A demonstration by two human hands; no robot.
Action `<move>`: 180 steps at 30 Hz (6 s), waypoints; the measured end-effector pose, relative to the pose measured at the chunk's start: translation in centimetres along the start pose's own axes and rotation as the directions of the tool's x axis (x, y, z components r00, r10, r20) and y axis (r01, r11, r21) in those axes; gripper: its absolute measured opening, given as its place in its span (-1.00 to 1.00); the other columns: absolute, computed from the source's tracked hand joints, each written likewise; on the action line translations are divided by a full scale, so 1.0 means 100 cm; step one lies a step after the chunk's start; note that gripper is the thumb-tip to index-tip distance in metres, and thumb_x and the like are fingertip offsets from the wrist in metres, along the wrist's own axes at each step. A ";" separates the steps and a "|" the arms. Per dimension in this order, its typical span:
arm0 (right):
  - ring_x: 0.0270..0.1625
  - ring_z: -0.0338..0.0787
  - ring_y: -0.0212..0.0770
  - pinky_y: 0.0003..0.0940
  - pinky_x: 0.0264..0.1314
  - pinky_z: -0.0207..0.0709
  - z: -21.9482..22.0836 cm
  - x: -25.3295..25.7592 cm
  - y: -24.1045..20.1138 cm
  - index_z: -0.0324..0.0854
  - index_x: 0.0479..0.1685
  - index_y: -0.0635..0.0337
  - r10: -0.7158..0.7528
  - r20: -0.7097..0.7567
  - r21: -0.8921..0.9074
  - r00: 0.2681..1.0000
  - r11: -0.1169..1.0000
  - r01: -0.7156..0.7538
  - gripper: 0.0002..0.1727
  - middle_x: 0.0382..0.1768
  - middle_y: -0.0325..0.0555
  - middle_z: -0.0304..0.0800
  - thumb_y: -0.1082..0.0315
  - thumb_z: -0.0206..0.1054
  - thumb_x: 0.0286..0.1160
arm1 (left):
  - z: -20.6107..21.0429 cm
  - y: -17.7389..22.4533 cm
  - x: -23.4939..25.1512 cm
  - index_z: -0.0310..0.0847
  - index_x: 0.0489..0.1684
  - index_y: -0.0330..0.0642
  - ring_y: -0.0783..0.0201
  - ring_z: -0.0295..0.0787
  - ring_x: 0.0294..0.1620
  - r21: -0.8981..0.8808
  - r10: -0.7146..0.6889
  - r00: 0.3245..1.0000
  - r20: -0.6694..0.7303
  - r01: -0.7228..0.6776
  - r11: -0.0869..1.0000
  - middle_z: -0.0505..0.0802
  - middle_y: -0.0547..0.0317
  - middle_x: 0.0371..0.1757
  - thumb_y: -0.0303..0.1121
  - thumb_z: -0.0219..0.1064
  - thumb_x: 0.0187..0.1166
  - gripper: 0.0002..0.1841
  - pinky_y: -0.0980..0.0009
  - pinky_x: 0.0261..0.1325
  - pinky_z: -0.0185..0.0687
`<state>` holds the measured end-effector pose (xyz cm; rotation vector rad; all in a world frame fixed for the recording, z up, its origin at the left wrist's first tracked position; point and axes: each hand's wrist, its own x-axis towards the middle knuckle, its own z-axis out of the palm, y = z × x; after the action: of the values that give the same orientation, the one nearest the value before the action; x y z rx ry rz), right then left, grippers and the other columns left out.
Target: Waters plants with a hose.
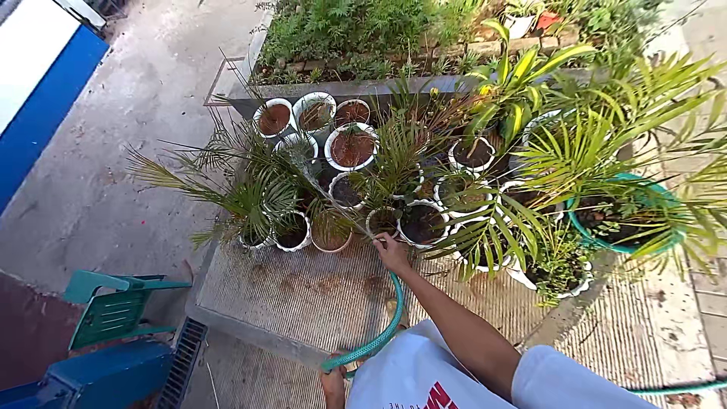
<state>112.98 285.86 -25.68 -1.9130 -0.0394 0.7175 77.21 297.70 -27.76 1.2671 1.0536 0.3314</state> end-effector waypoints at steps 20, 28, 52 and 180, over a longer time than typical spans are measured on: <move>-0.59 0.63 -0.20 -0.24 -0.45 0.59 0.009 0.024 -0.047 0.56 0.44 0.09 -0.066 -0.171 0.088 0.983 0.993 0.082 -0.62 -0.49 -0.05 0.68 0.13 0.14 0.85 | -0.001 -0.008 0.004 0.38 -0.79 -0.01 0.51 0.30 -0.86 -0.059 -0.012 0.996 -0.086 0.007 0.998 0.42 0.44 -0.88 -0.49 0.11 0.57 -0.62 0.53 -0.69 0.30; -0.63 0.61 -0.21 -0.25 -0.48 0.59 0.007 0.025 -0.047 0.57 0.43 0.10 -0.081 -0.210 0.102 0.974 0.989 0.104 -0.62 -0.55 -0.07 0.64 0.12 0.13 0.85 | -0.001 -0.007 0.006 0.37 -0.81 0.01 0.50 0.30 -0.86 -0.049 -0.014 0.997 -0.081 0.010 0.999 0.42 0.43 -0.89 -0.47 0.11 0.56 -0.61 0.52 -0.69 0.30; -0.61 0.59 -0.30 -0.33 -0.46 0.55 0.013 0.020 -0.049 0.58 0.42 0.13 -0.131 -0.132 0.054 0.983 0.989 0.139 -0.62 -0.51 -0.13 0.67 0.13 0.14 0.84 | 0.002 -0.011 0.010 0.47 -0.76 -0.02 0.53 0.29 -0.86 -0.069 -0.022 0.996 -0.092 0.015 0.997 0.44 0.45 -0.88 -0.51 0.10 0.50 -0.67 0.53 -0.68 0.29; -0.72 0.52 -0.34 -0.38 -0.61 0.50 0.002 0.021 -0.072 0.60 0.35 0.12 -0.214 -0.224 0.090 0.951 0.967 0.239 -0.66 -0.65 -0.20 0.58 0.16 0.17 0.83 | 0.008 -0.010 0.019 0.45 -0.79 -0.03 0.52 0.33 -0.85 -0.061 0.013 0.998 -0.060 -0.017 0.998 0.47 0.43 -0.87 -0.50 0.12 0.50 -0.65 0.52 -0.68 0.34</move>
<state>116.66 289.99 -20.60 -1.8269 -0.0808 0.3509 78.50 298.27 -29.57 1.2163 1.0773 0.4126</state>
